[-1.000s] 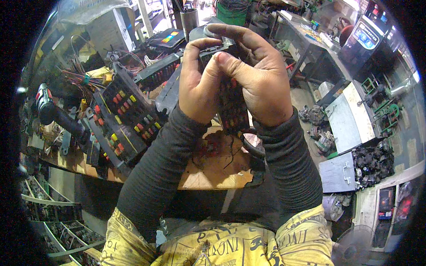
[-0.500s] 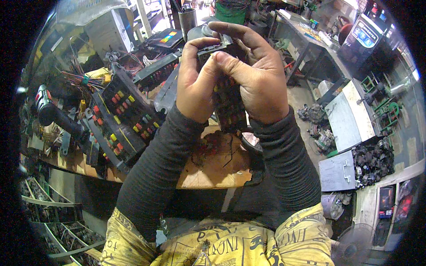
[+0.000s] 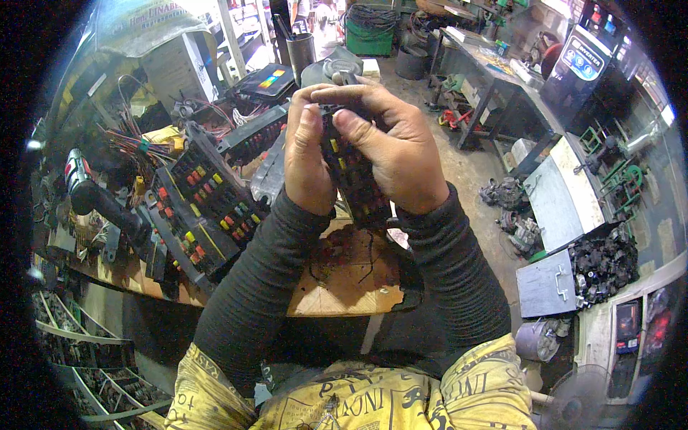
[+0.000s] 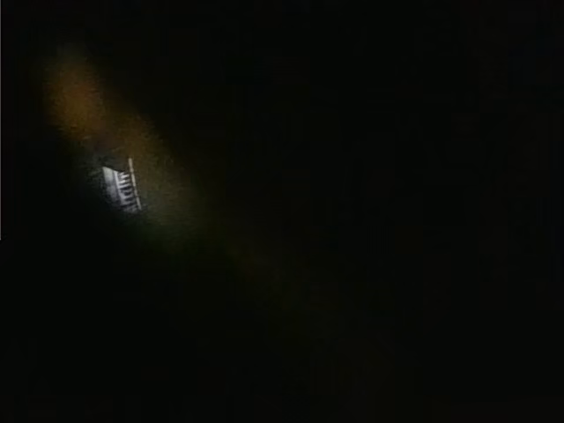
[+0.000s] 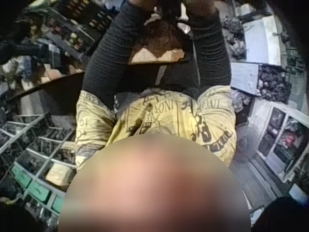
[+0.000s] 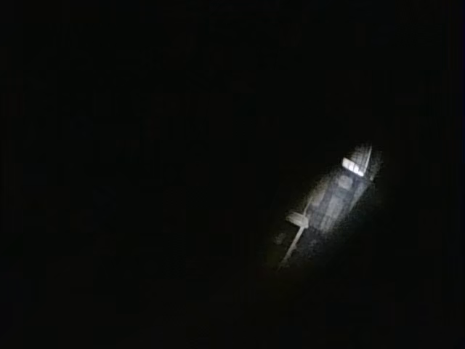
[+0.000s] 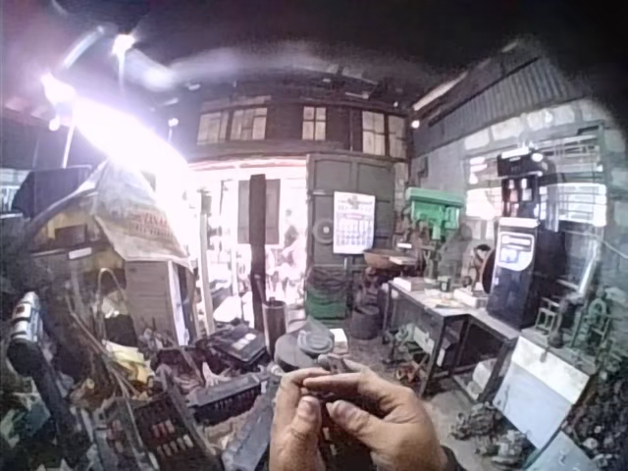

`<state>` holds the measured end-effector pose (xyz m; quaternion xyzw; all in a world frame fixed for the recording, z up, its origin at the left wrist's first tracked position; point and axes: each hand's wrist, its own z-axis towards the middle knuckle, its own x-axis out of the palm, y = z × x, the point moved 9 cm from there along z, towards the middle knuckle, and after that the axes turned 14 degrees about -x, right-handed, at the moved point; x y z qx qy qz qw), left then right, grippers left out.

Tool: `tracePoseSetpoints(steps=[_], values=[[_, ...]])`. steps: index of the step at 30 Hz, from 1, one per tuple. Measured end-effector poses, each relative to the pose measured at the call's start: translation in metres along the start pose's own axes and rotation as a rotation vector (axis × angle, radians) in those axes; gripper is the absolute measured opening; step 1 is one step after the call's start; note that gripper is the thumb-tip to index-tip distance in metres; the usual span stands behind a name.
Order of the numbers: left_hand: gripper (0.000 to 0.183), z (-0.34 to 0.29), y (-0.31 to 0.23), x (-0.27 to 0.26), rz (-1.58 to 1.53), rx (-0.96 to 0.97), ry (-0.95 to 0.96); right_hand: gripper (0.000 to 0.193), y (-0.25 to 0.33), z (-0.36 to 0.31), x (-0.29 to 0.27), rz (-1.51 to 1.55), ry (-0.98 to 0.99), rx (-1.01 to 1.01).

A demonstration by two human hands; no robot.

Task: The person inserts multiple colored fuses into a black fuse box using fingers and pliers. They pick up fuses from the table, place them into slots, and occasionally use pliers to adjust or secure them.

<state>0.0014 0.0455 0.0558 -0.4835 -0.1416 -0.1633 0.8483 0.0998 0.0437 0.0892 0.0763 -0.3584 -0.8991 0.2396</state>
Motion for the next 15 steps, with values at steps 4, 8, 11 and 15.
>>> tracePoseSetpoints(steps=[4,8,11,15], values=[[0.037,0.0,-0.002,0.0,-0.004,0.036,-0.046,0.023,0.0,-0.001,0.0,-0.234,0.012,-0.051],[0.035,-0.005,-0.006,0.002,0.013,0.061,-0.067,0.023,0.002,0.002,0.003,-0.236,0.017,-0.088],[0.034,-0.006,-0.009,0.001,-0.005,0.097,-0.083,0.024,0.003,0.003,0.006,-0.224,0.034,-0.092],[0.034,-0.006,-0.01,-0.001,0.004,0.123,-0.09,0.026,0.005,0.004,0.01,-0.259,0.096,-0.091]])
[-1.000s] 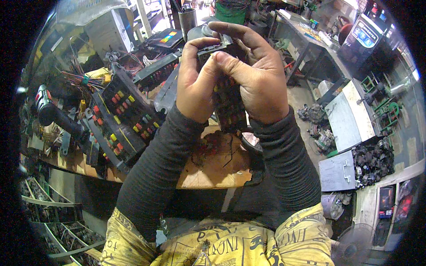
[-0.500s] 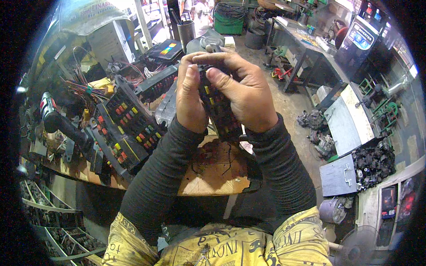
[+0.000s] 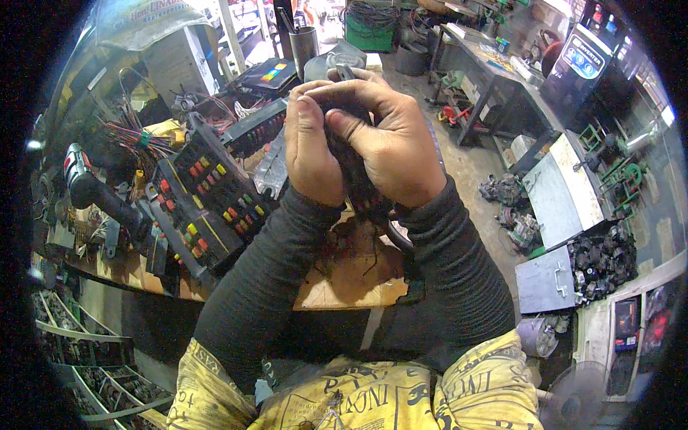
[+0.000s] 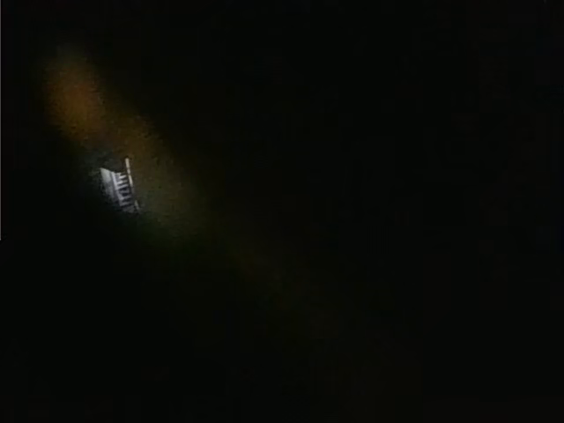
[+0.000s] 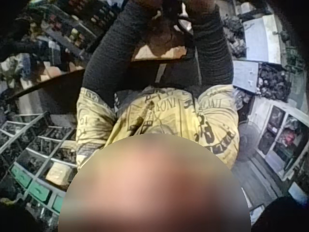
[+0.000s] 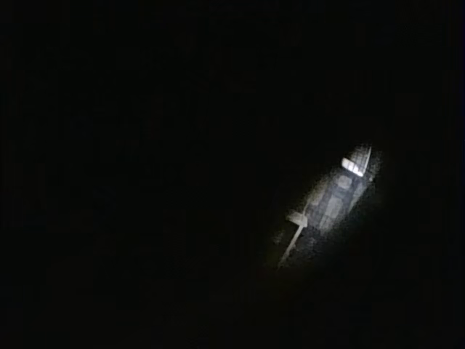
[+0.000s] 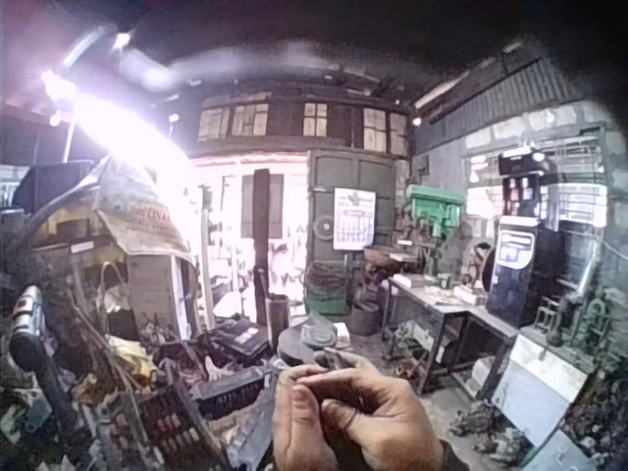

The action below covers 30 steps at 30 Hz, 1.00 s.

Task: The person inserts multiple colored fuses into a black fuse box using fingers and pliers. They pick up fuses from the table, place them into slots, and occasionally use pliers to adjust or secure them.

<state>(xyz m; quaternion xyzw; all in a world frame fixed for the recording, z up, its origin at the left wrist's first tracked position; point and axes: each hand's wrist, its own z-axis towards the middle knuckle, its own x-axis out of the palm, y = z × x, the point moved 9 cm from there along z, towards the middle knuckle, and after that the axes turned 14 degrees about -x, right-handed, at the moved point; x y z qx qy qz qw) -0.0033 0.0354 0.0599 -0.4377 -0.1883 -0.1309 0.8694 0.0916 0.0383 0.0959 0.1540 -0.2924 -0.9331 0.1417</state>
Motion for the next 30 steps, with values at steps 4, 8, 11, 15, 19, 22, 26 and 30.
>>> tracePoseSetpoints(steps=[4,8,11,15,19,22,26,30], values=[[0.034,0.002,0.006,-0.003,-0.053,-0.032,0.009,0.029,0.001,0.0,0.002,-0.043,0.032,-0.002],[0.035,0.001,0.011,-0.002,-0.13,-0.063,0.013,0.03,0.004,0.001,0.003,-0.041,0.041,-0.027],[0.036,0.0,0.009,-0.003,-0.136,-0.046,0.003,0.032,0.009,0.002,0.004,-0.069,0.056,-0.063],[0.037,-0.002,0.005,-0.001,-0.065,-0.029,0.019,0.036,0.016,0.0,0.004,-0.099,0.045,-0.127],[0.041,-0.005,0.002,0.0,-0.075,-0.005,0.015,0.036,0.011,-0.004,0.003,-0.046,-0.007,-0.066],[0.042,-0.006,-0.002,0.0,0.039,0.029,0.004,0.035,0.017,-0.002,0.003,-0.096,-0.015,-0.138],[0.046,-0.005,0.0,-0.001,0.033,-0.014,0.032,0.04,0.019,-0.006,0.004,0.026,-0.09,-0.136],[0.055,-0.004,0.0,-0.004,0.068,-0.041,0.005,0.048,0.013,-0.004,0.005,0.058,-0.081,-0.118]])
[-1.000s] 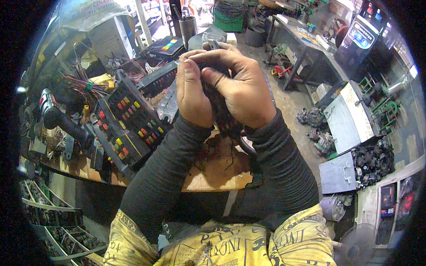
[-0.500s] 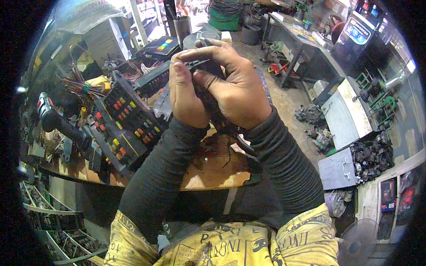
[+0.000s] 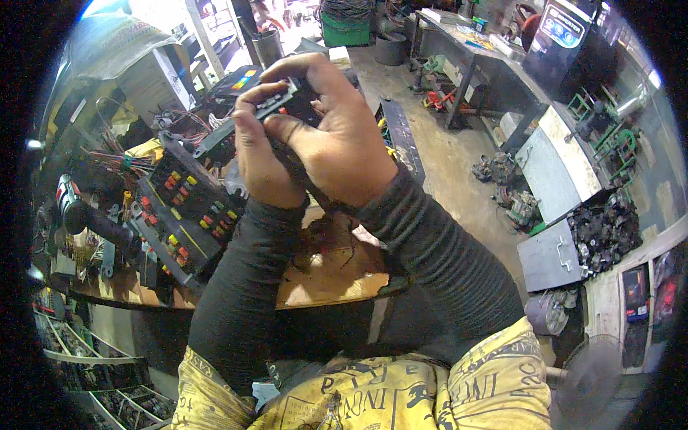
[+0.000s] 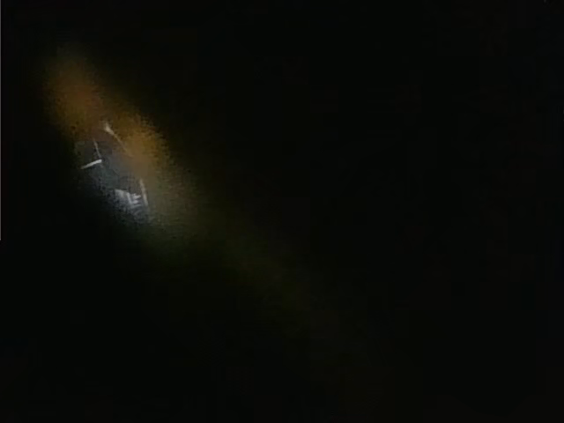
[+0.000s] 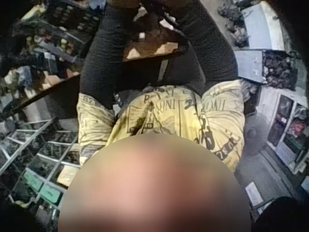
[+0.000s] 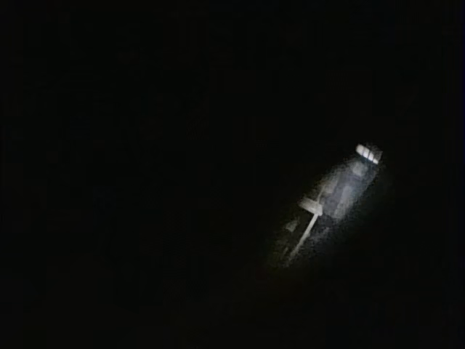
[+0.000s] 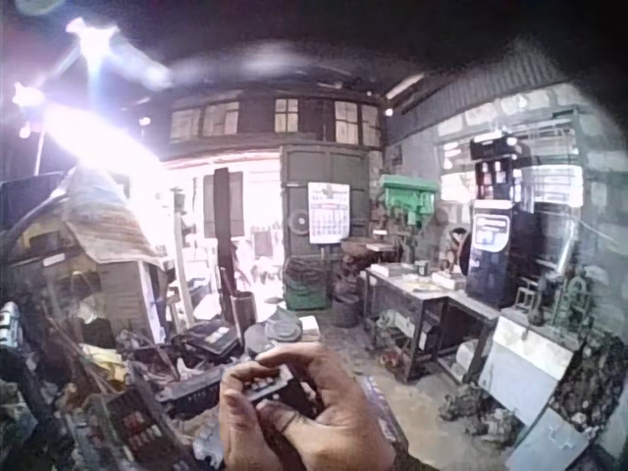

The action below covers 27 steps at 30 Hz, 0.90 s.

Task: The person inserts multiple colored fuses into a black fuse box using fingers and pliers. They pick up fuses from the table, place them into slots, and occasionally use pliers to adjust or secure them.

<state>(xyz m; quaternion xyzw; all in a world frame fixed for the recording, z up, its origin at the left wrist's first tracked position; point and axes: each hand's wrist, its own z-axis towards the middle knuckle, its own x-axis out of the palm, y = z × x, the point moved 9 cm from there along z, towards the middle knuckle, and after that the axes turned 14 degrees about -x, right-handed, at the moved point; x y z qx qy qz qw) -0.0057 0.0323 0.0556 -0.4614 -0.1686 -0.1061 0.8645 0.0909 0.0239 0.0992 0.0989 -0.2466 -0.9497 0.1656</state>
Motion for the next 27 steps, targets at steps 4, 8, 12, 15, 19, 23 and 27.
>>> tracePoseSetpoints(steps=[4,8,12,15,19,23,27], values=[[0.069,0.005,0.008,-0.004,-0.068,-0.121,-0.024,0.058,-0.01,0.002,-0.005,0.212,0.014,0.085],[0.079,0.011,0.008,-0.01,-0.1,-0.143,-0.058,0.054,0.016,-0.011,-0.026,0.145,-0.106,-0.06],[0.077,0.016,0.01,-0.014,-0.134,-0.133,-0.081,0.035,0.024,-0.053,-0.051,-0.058,-0.278,0.062],[0.07,0.016,0.012,-0.012,-0.187,-0.132,-0.039,0.02,0.026,-0.081,-0.052,-0.098,-0.215,0.147],[0.051,0.018,0.004,-0.014,0.043,-0.031,-0.073,0.02,0.028,-0.109,-0.058,-0.052,-0.253,0.288],[0.032,0.02,0.006,-0.007,0.089,-0.061,0.004,0.016,0.032,-0.12,-0.051,-0.017,-0.21,0.435],[0.019,0.018,0.01,-0.012,-0.048,-0.114,-0.112,0.015,0.037,-0.105,-0.026,-0.454,0.294,0.214]])
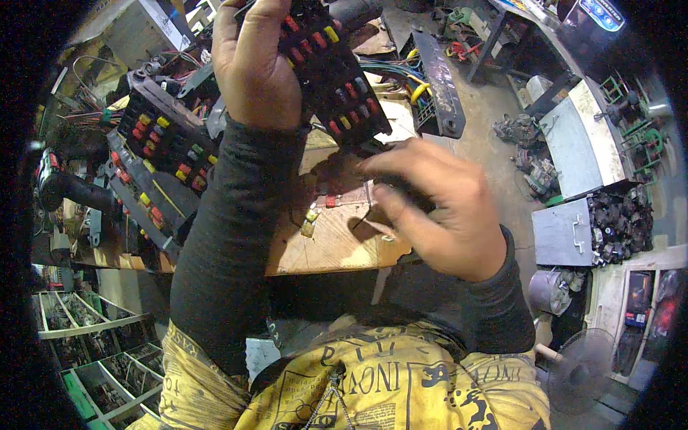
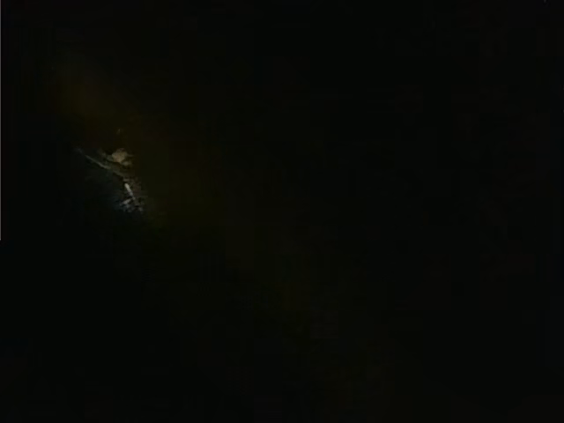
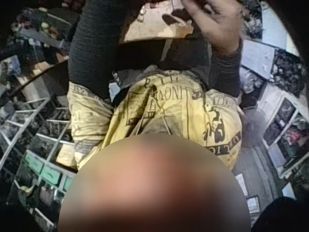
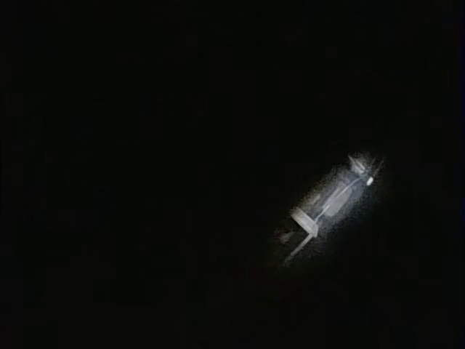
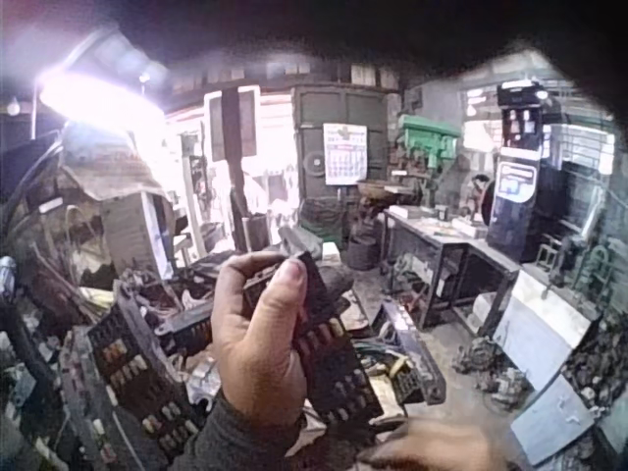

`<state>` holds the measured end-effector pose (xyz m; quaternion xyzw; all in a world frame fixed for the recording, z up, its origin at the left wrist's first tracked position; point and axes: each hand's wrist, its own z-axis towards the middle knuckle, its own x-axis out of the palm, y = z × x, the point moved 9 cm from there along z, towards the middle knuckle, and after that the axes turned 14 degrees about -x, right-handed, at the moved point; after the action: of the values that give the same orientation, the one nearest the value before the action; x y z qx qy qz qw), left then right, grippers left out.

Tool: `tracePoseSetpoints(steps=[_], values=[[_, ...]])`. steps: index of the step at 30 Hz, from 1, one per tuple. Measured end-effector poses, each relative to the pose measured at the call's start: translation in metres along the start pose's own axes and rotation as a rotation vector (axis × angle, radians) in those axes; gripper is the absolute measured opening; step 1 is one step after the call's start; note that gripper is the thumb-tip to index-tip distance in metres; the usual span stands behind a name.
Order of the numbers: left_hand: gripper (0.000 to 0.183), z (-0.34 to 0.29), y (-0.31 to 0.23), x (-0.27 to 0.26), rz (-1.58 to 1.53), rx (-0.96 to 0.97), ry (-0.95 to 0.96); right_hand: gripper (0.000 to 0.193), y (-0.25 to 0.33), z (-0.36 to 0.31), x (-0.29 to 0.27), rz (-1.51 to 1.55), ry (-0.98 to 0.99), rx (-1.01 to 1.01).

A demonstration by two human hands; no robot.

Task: The person inserts multiple colored fuses into a black fuse box using fingers and pliers. They pick up fuses from the table, place them into slots, and occasionally use pliers to adjust or secure them.

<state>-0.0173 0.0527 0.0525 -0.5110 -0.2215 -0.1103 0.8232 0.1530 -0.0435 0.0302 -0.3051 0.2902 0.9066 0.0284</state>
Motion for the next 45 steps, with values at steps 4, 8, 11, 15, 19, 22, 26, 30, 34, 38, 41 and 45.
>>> tracePoseSetpoints(steps=[4,8,11,15,19,22,26,30,34,38,41,45], values=[[0.02,0.001,0.0,-0.001,-0.01,-0.033,-0.071,0.022,0.005,0.0,0.023,-0.234,0.194,-0.085],[0.02,-0.002,-0.003,0.002,-0.012,0.0,-0.043,0.022,0.016,0.002,0.038,-0.386,0.232,-0.167],[0.019,-0.006,-0.008,0.005,-0.007,0.077,0.033,0.019,0.018,0.008,0.046,-0.452,0.261,-0.176],[0.023,-0.002,-0.007,0.004,0.081,0.106,0.012,0.017,0.023,0.014,0.049,-0.513,0.229,-0.181],[0.066,-0.001,0.0,0.003,-0.016,0.041,0.029,0.019,0.025,0.012,0.05,-0.507,0.218,-0.173],[0.073,-0.003,0.009,0.002,-0.117,-0.07,0.04,0.02,0.025,0.01,0.052,-0.489,0.234,-0.182],[0.074,-0.003,0.006,0.0,-0.105,-0.038,0.019,0.019,0.028,0.012,0.044,-0.433,0.129,-0.224],[0.075,-0.002,0.005,0.0,-0.088,-0.034,0.014,0.014,0.03,0.016,0.02,-0.17,-0.131,-0.193],[0.076,-0.003,0.006,-0.001,-0.116,-0.057,0.003,0.011,0.002,0.009,0.007,0.671,-0.485,0.149],[0.076,-0.004,0.007,-0.001,-0.129,-0.078,-0.01,0.016,0.002,0.032,-0.015,0.714,-0.503,-0.002],[0.072,-0.006,0.004,0.003,-0.156,-0.062,0.037,0.022,0.001,0.052,-0.031,0.581,-0.455,-0.113],[0.063,-0.009,0.002,0.008,-0.202,-0.058,0.141,0.013,0.011,0.08,-0.038,0.433,-0.353,-0.324]])
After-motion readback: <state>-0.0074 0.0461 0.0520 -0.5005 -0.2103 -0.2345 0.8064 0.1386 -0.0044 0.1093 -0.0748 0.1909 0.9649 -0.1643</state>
